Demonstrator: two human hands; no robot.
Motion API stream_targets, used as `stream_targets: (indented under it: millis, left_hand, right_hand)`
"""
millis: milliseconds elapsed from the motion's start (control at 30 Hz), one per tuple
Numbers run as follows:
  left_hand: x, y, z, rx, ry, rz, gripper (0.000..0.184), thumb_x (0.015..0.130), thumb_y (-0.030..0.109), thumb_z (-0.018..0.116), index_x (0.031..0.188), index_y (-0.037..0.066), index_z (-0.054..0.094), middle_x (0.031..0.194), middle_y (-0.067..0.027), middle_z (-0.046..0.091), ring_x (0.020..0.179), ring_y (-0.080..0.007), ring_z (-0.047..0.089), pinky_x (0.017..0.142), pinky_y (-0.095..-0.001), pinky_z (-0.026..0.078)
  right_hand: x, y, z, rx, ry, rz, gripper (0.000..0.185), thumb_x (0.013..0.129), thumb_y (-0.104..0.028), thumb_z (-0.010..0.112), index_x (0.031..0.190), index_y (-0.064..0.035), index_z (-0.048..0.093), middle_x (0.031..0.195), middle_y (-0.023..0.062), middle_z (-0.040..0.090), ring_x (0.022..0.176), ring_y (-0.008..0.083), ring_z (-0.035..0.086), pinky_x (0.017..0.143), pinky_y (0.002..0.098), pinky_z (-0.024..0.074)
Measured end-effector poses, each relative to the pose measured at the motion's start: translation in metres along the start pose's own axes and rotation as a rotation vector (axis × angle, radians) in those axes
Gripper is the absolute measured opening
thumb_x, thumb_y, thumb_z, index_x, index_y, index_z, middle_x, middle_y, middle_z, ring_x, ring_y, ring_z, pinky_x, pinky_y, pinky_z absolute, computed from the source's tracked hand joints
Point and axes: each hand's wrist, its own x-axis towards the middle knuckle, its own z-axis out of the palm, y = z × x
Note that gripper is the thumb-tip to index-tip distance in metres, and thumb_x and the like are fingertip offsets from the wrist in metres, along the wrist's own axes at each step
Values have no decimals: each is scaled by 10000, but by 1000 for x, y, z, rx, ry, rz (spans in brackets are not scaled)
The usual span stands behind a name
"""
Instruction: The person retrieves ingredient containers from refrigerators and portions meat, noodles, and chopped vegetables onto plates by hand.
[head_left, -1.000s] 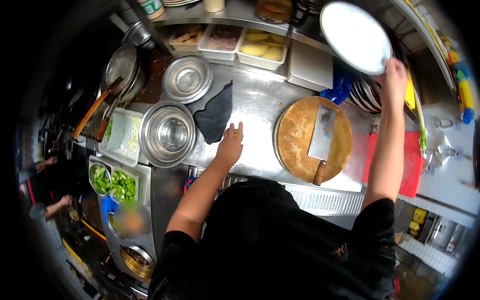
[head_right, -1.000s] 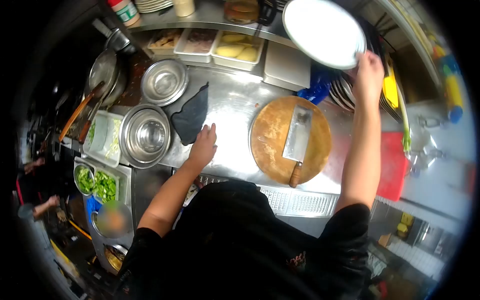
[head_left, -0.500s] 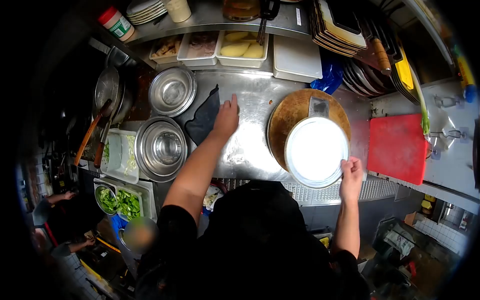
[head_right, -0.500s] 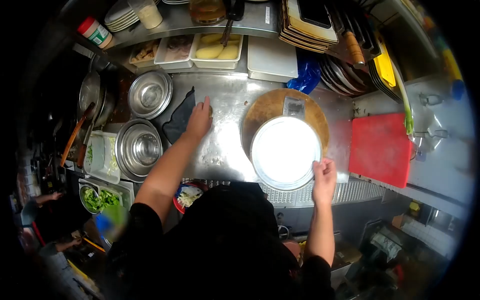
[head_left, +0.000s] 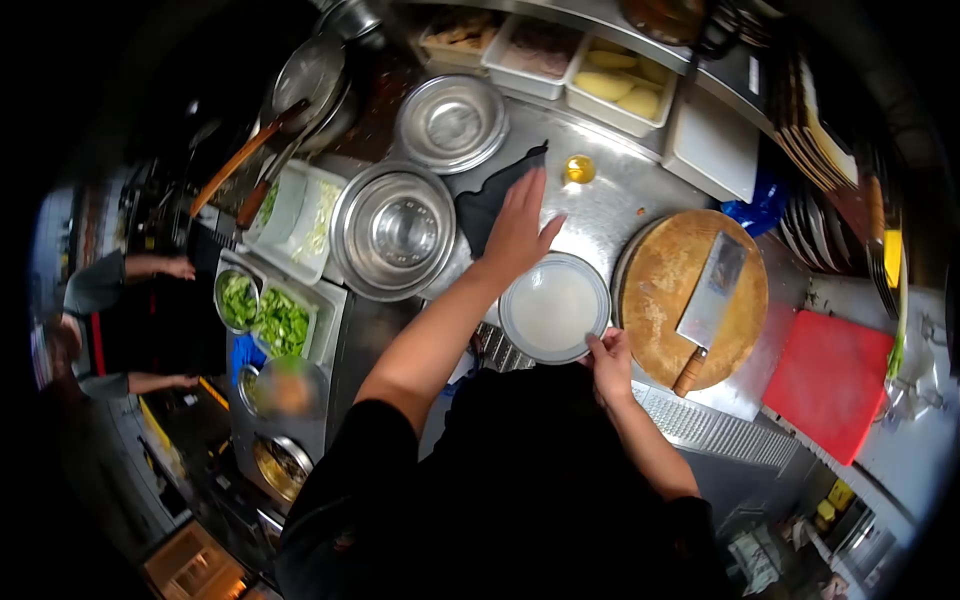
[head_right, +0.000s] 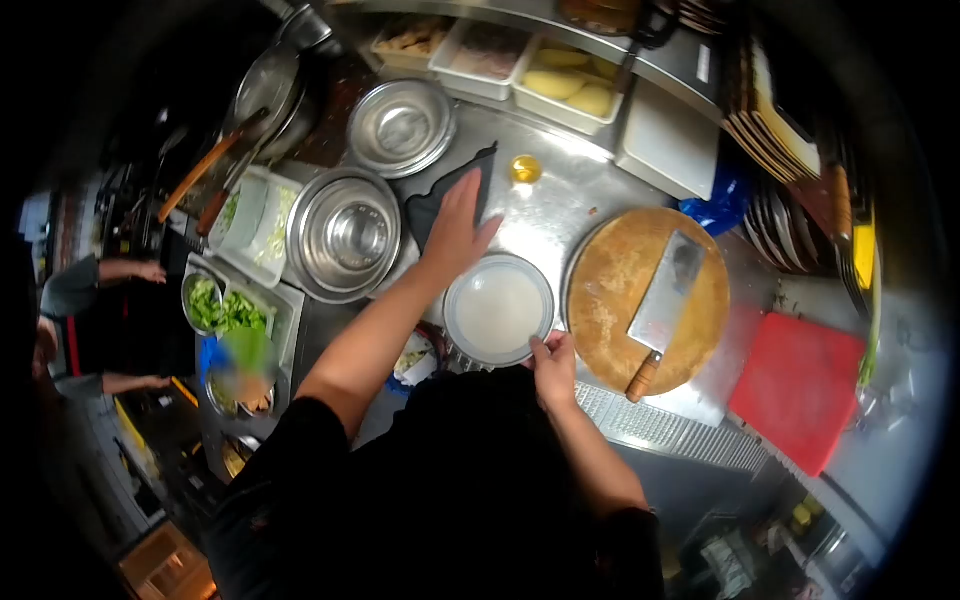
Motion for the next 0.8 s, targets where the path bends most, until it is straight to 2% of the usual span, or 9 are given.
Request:
stream_targets:
  millis: [100,167,300,333,400,433,500,600,800]
  left_hand:
    - [-108,8,-51,-69,-30,-112,656,911,160,667,1462,-55,383,1405,-280,480,1286,-441,476,1083,-453,406]
    - [-183,6,-66,-112,-39,-330,652,894,155,672,1435,-82,397,1418,-290,462,1313,-439,452,1115,-462,372]
    - [-304,-45,-31,-181,484,-897,609,976,200,582,1451,-108,356,1446,-308,435,1351,-434,420,1156,-437,302]
    - [-332,-73,-11,-271,502,-1078,612,1035,302,506,1466,-105,352,1479,-299,423,1385,-399,400,1169,-417,279]
    - [-364,-125,25,-995,681,-1325,719,1041,527,426,1508,-15,360,1498,-173,438,1374,-290,417,1127,-344,329]
    - [-356,-135,40,-1100,732,-1488,786,1019,596,426,1536,13,331,1530,-160,421,1411,-296,385,1148,-381,308]
    - [-336,-149,56,-1303,687,-1436,925,976,705,387,1536,-26,295,1581,-206,332,1449,-311,342,1194,-432,269]
    - [-295,-155,73,-1606,837,-1357,941,963,734,376,1486,-47,351,1447,-210,467,1342,-315,449,1099,-457,399]
    - [-275,-148,72,-1642,779,-1521,981,936,792,308,1498,-9,382,1365,-210,531,1236,-324,517,1049,-470,417]
  right_hand:
    - [25,20,17,83,63,65,176,988,-81,607,1095,-95,469,987,26,617,842,118,614,676,271,549]
    - [30,34,23,159,106,111,271,1000,-143,602,1212,-55,459,1152,107,565,1009,225,627,831,337,558]
    - [0,41,25,124,66,307,546,1001,-247,611,1422,-16,352,1383,198,444,1199,348,569,988,422,516]
    - [-7,45,22,54,55,335,534,1007,-240,597,1427,-16,356,1399,218,436,1198,356,568,986,439,517]
    - [-20,54,21,-101,-14,372,500,1014,-213,571,1426,-20,365,1342,232,499,1169,365,591,968,468,524]
    - [-23,63,21,-188,-82,389,494,1015,-205,569,1426,-23,367,1318,226,521,1153,365,601,963,465,527]
    - [-25,77,19,-367,-207,422,483,1016,-190,565,1427,-29,370,1270,215,565,1121,366,622,951,460,532]
    - [-33,89,25,-562,-327,435,405,1006,-141,588,1364,-11,452,1245,183,594,1086,295,641,937,389,542]
    - [-27,88,44,-866,-630,199,292,969,-78,639,1246,-15,568,1195,127,626,1050,219,650,910,321,533]
